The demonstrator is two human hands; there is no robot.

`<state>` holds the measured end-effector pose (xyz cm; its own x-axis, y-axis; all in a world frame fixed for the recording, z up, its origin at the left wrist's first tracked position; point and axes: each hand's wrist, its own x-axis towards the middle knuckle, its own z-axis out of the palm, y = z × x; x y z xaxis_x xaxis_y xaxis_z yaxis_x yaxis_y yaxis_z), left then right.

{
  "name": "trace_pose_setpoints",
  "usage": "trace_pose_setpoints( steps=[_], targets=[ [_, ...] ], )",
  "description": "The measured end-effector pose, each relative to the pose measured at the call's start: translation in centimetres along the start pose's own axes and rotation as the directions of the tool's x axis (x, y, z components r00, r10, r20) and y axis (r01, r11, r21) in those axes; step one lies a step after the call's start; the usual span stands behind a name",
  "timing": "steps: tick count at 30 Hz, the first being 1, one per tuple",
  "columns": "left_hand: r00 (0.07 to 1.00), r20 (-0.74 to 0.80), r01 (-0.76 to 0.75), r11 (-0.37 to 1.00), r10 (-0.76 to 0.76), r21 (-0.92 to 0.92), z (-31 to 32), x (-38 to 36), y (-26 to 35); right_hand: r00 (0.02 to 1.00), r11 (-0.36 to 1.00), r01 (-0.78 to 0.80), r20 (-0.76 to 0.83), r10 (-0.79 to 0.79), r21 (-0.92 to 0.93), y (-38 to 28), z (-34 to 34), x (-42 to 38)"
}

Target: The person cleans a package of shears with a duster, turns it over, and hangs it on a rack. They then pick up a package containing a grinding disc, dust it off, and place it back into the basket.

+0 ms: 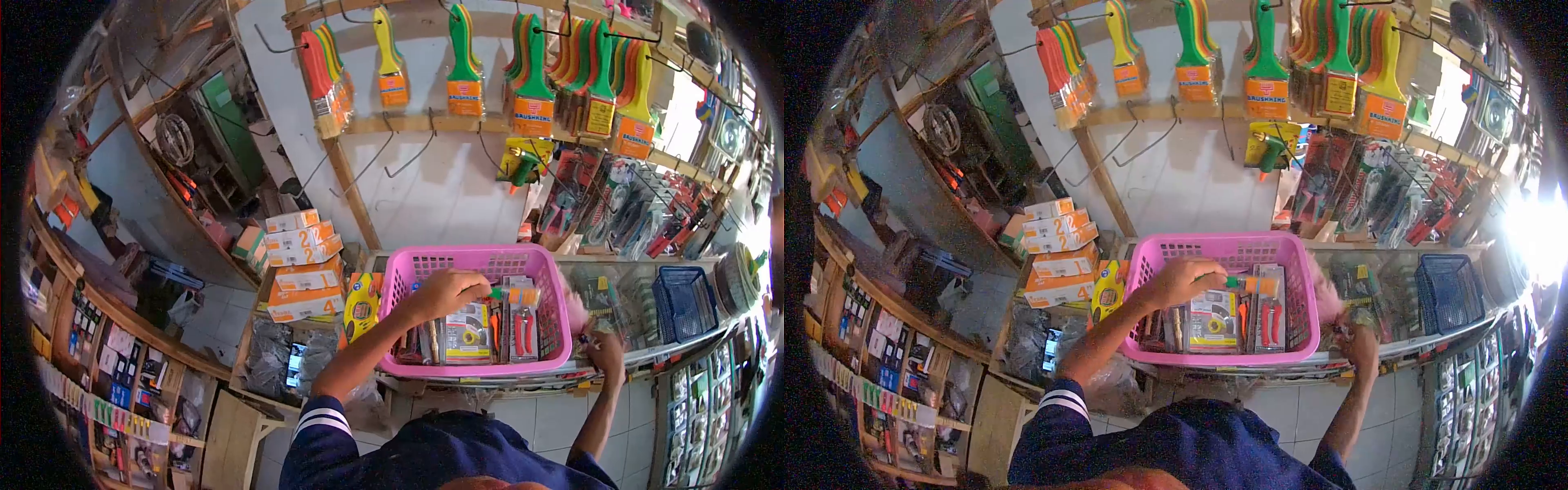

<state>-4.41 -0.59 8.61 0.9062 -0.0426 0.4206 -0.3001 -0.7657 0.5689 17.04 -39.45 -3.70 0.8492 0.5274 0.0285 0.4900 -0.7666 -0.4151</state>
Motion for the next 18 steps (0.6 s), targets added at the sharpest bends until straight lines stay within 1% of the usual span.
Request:
trace_pose_setpoints(
  steps=[2, 3, 5, 7, 8, 9, 11, 14, 17, 18],
  targets=[
    [0.995, 0.086, -0.051, 0.995, 0.043, 0.084, -1.6, -0.4, 0.9, 0.998, 0.989, 0.031, 0.05, -0.038, 0.145, -3.3, -4.3, 1.3],
    [0.992, 0.119, -0.047, 0.992, 0.033, 0.114, -2.5, -0.6, 1.7, 0.992, 0.959, 0.128, -0.015, -0.128, 0.255, -5.2, -6.0, 1.6],
    [0.982, 0.189, -0.043, 0.984, 0.01, 0.173, -4.1, -0.9, 3.4, 0.948, 0.836, 0.319, -0.166, -0.273, 0.447, -9.7, -8.8, 1.8],
    [0.981, 0.195, -0.06, 0.981, 0.024, 0.182, -5.1, -1.1, 4.5, 0.882, 0.723, 0.447, -0.125, -0.455, 0.527, -14.4, -11.1, 1.7],
    [0.98, 0.196, -0.07, 0.979, 0.033, 0.189, -5.6, -1.1, 5.0, 0.833, 0.654, 0.502, -0.113, -0.542, 0.566, -16.7, -12.0, 1.6],
    [0.982, 0.189, -0.057, 0.982, 0.023, 0.178, -6.1, -1.0, 5.6, 0.759, 0.61, 0.585, -0.094, -0.645, 0.534, -18.8, -12.6, 1.6],
    [0.984, 0.18, -0.032, 0.987, 0.003, 0.155, -7.2, -0.9, 6.7, 0.578, 0.491, 0.729, -0.045, -0.815, 0.477, -22.6, -13.5, 1.3],
    [0.974, 0.197, 0.108, 0.993, -0.114, 0.04, -8.5, -0.5, 7.4, 0.343, 0.26, 0.848, -0.105, -0.933, 0.462, -27.4, -14.3, 0.7],
    [0.947, 0.224, 0.284, 0.928, -0.232, -0.242, -9.5, -0.9, 7.9, 0.077, 0.037, 0.839, -0.051, -0.996, 0.543, -29.7, -14.6, 2.2],
    [0.956, 0.216, 0.261, 0.91, -0.198, -0.322, -9.8, -1.0, 7.6, 0.075, 0.029, 0.835, -0.062, -0.995, 0.55, -30.7, -14.9, 2.1]
  ],
)
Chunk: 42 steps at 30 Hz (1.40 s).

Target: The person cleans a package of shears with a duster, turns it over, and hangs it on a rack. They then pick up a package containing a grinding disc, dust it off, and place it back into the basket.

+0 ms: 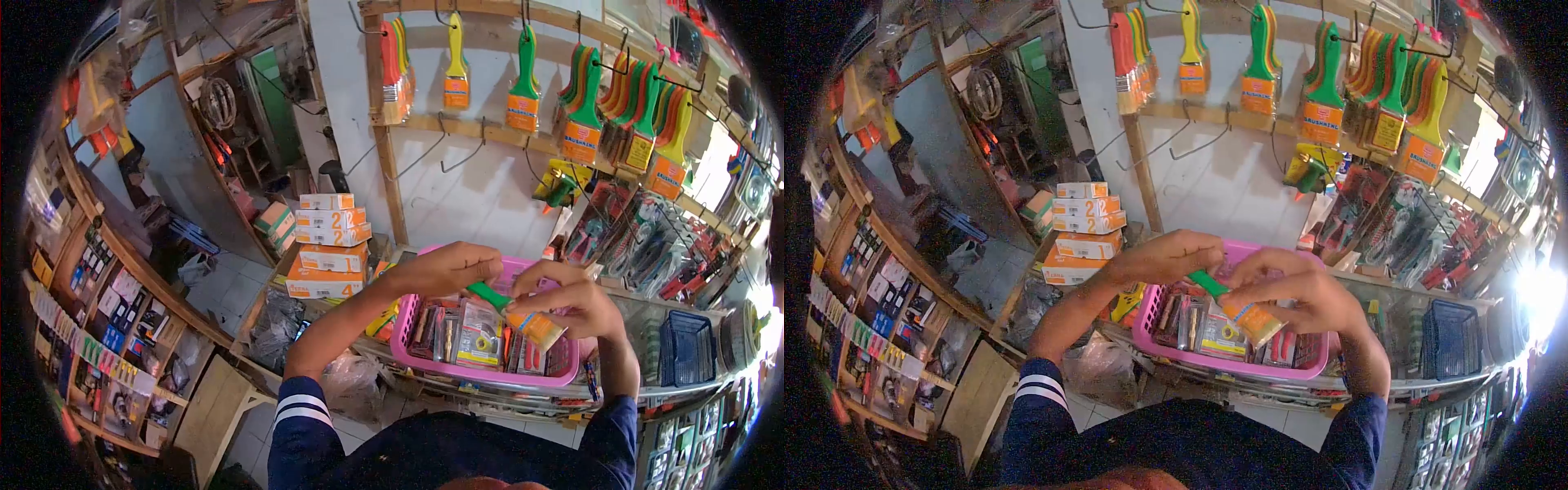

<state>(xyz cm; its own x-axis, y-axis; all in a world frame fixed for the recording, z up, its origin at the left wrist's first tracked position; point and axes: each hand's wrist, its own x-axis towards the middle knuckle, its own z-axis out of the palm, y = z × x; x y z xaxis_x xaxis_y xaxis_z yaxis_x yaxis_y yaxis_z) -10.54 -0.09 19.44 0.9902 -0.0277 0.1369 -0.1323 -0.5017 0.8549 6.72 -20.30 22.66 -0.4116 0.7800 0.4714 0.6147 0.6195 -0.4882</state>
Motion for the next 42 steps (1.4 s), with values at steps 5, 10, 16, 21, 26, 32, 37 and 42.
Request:
trace_pose_setpoints(
  steps=[5, 10, 16, 21, 26, 32, 37, 42],
  targets=[
    [0.994, -0.008, -0.105, 0.945, 0.108, -0.311, -1.4, -0.1, -1.6, 0.983, 0.991, 0.131, -0.125, -0.135, -0.035, -0.9, 0.5, 5.0],
    [0.896, -0.387, -0.296, 0.942, 0.217, -0.158, -2.8, -0.1, 0.5, 0.918, 0.906, 0.299, -0.169, -0.359, -0.298, -2.6, -1.5, 10.0],
    [0.567, -0.745, -0.398, 0.909, 0.351, 0.125, -9.3, -1.2, 1.7, 0.719, 0.884, 0.161, -0.562, -0.409, -0.439, -5.7, -6.3, 16.6],
    [0.291, -0.841, -0.284, 0.881, 0.456, 0.379, -14.3, -2.1, 5.8, 0.674, 0.881, 0.218, -0.588, -0.448, -0.42, -8.1, -10.2, 23.8],
    [0.251, -0.807, -0.254, 0.841, 0.534, 0.478, -17.1, -2.5, 7.3, 0.63, 0.799, 0.293, -0.522, -0.575, -0.526, -8.2, -10.1, 29.5],
    [0.248, -0.785, -0.225, 0.822, 0.567, 0.523, -18.0, -3.5, 7.2, 0.793, 0.708, 0.277, -0.262, -0.55, -0.65, -8.7, -10.1, 30.6],
    [0.308, -0.789, -0.272, 0.844, 0.532, 0.463, -18.9, -5.5, 7.0, 0.82, 0.658, 0.327, -0.142, -0.554, -0.678, -7.7, -9.5, 29.9],
    [0.395, -0.803, -0.433, 0.861, 0.447, 0.267, -19.7, -6.8, 7.8, 0.835, 0.448, 0.279, -0.016, -0.551, -0.85, -4.3, -4.6, 27.8]
  ],
)
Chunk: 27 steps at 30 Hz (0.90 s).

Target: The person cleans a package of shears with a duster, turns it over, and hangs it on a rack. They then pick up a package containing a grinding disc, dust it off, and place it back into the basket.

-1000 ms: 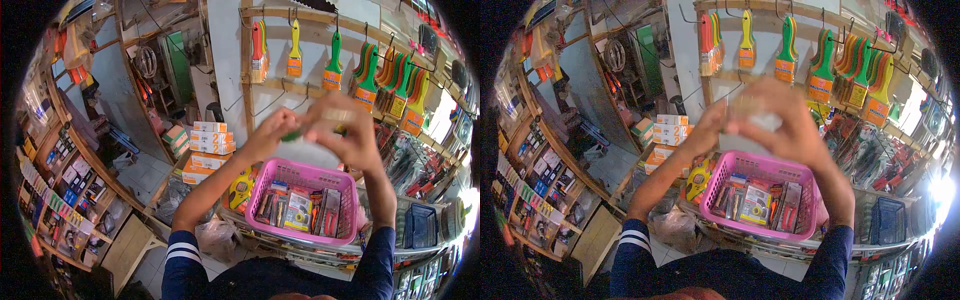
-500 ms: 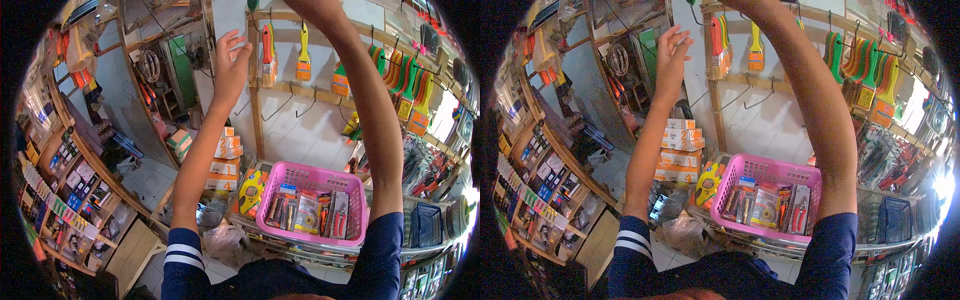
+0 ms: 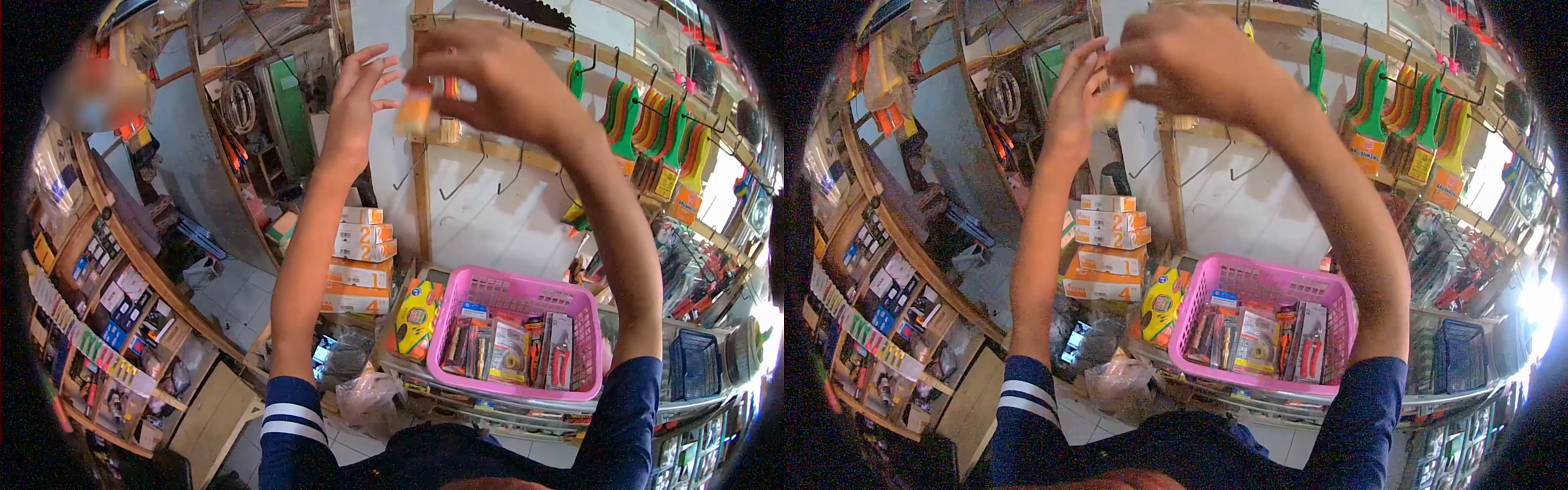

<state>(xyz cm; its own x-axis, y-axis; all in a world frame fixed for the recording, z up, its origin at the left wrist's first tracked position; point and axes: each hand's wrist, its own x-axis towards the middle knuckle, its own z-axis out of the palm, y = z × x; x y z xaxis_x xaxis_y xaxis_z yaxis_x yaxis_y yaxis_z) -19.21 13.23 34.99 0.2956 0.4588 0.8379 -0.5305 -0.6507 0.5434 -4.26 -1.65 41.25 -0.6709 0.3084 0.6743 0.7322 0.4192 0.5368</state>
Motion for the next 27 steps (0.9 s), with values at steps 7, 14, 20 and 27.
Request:
trace_pose_setpoints(
  steps=[7, 14, 20, 27],
  targets=[
    [0.977, 0.154, 0.135, 0.986, -0.15, 0.1, 0.5, 0.1, 0.5, 0.999, 0.953, 0.024, -0.028, -0.034, -0.303, 0.3, 4.4, -4.4],
    [0.973, 0.201, 0.082, 0.984, -0.113, 0.158, 2.8, 0.1, -3.3, 0.995, 0.928, 0.013, -0.088, -0.049, -0.373, 3.5, 8.2, -6.9],
    [0.989, 0.127, 0.036, 0.968, -0.069, 0.249, 4.7, 2.3, -5.1, 0.98, 0.939, -0.169, 0.056, 0.194, -0.3, 4.3, 11.0, -8.5],
    [0.985, 0.147, 0.047, 0.953, -0.094, 0.299, 4.3, 5.2, -9.4, 0.965, 0.956, -0.238, 0.074, 0.253, -0.172, -3.5, 9.3, -9.7]
  ],
)
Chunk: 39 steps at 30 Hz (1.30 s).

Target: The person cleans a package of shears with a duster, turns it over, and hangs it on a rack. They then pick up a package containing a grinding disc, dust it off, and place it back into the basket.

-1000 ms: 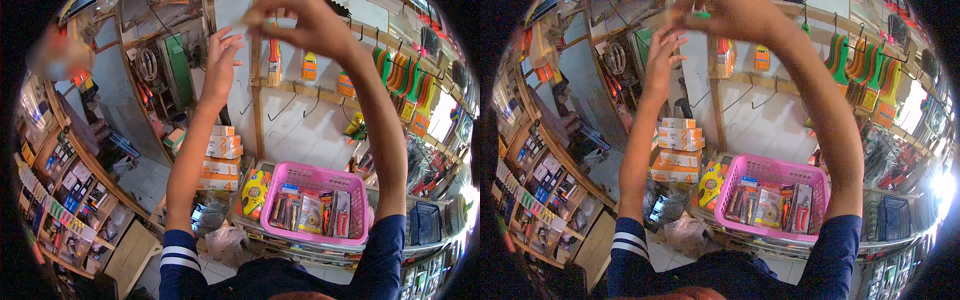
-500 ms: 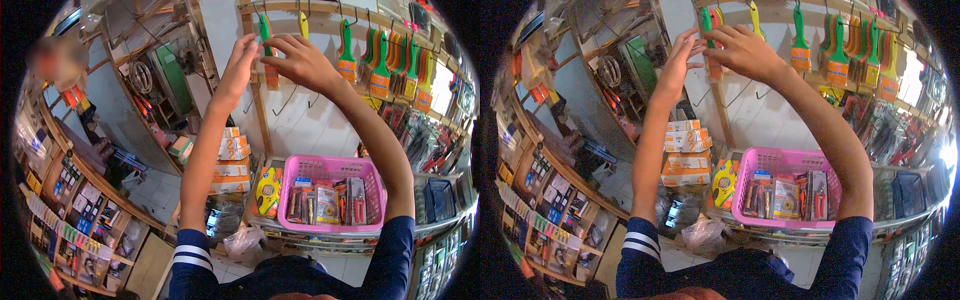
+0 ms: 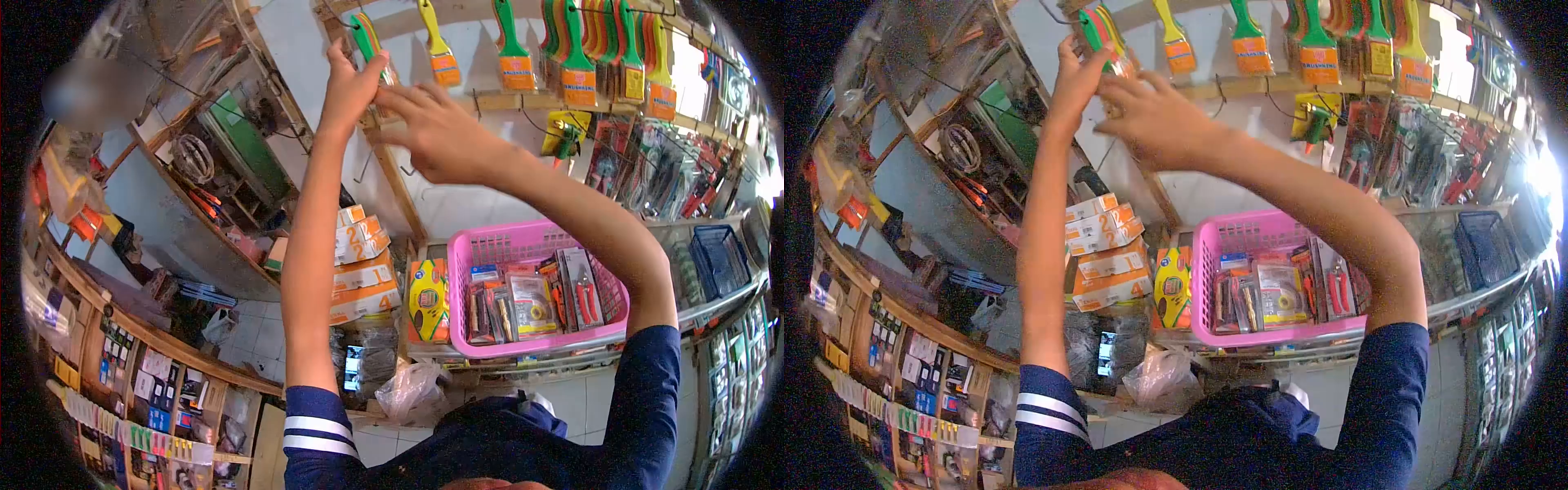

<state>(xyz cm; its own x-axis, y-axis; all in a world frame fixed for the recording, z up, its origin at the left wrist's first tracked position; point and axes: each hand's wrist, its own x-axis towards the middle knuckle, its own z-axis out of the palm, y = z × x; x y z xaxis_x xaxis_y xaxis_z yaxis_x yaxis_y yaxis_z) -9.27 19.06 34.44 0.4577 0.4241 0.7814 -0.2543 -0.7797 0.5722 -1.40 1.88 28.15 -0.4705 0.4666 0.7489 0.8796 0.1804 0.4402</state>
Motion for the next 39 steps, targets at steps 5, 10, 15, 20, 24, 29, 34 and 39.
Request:
trace_pose_setpoints(
  steps=[5, 10, 15, 20, 24, 29, 34, 39],
  targets=[
    [0.999, 0.041, -0.024, 1.0, 0.024, 0.009, 1.3, -0.9, -0.4, 0.966, 0.947, 0.021, 0.237, -0.101, 0.321, -6.4, -3.0, -7.1],
    [0.99, 0.053, 0.137, 0.988, -0.133, -0.068, 3.4, -0.5, 0.3, 0.721, 0.887, -0.11, 0.651, -0.24, 0.448, -10.5, -2.7, -15.6],
    [0.997, 0.06, 0.062, 0.965, -0.048, -0.255, 2.5, 3.1, -3.2, 0.325, 0.873, -0.41, 0.937, -0.13, 0.264, -7.9, -4.5, -17.0],
    [0.992, -0.056, 0.092, 0.954, -0.113, -0.284, 3.0, 1.2, -0.2, 0.218, 0.816, -0.575, 0.973, 0.081, 0.061, -1.7, -1.7, -22.3],
    [0.969, -0.244, -0.107, 0.955, 0.038, -0.277, 2.7, -1.5, 1.6, 0.034, 0.764, -0.644, 0.996, 0.077, -0.037, 2.4, 0.8, -27.6],
    [0.902, -0.334, -0.294, 0.956, 0.274, -0.012, 6.1, -11.6, 5.2, -0.039, 0.758, -0.652, 0.999, -0.018, -0.012, 3.0, 1.8, -34.7],
    [0.768, 0.55, -0.594, 0.689, 0.33, 0.416, 11.2, -21.8, 6.9, -0.024, 0.797, -0.594, 0.992, 0.121, -0.111, 3.4, 2.7, -39.6],
    [0.031, 0.978, 0.067, 0.977, -0.206, 0.203, 15.9, -31.6, 2.4, -0.065, 0.724, -0.627, 0.946, 0.317, -0.286, 2.2, 1.8, -38.1]
  ],
)
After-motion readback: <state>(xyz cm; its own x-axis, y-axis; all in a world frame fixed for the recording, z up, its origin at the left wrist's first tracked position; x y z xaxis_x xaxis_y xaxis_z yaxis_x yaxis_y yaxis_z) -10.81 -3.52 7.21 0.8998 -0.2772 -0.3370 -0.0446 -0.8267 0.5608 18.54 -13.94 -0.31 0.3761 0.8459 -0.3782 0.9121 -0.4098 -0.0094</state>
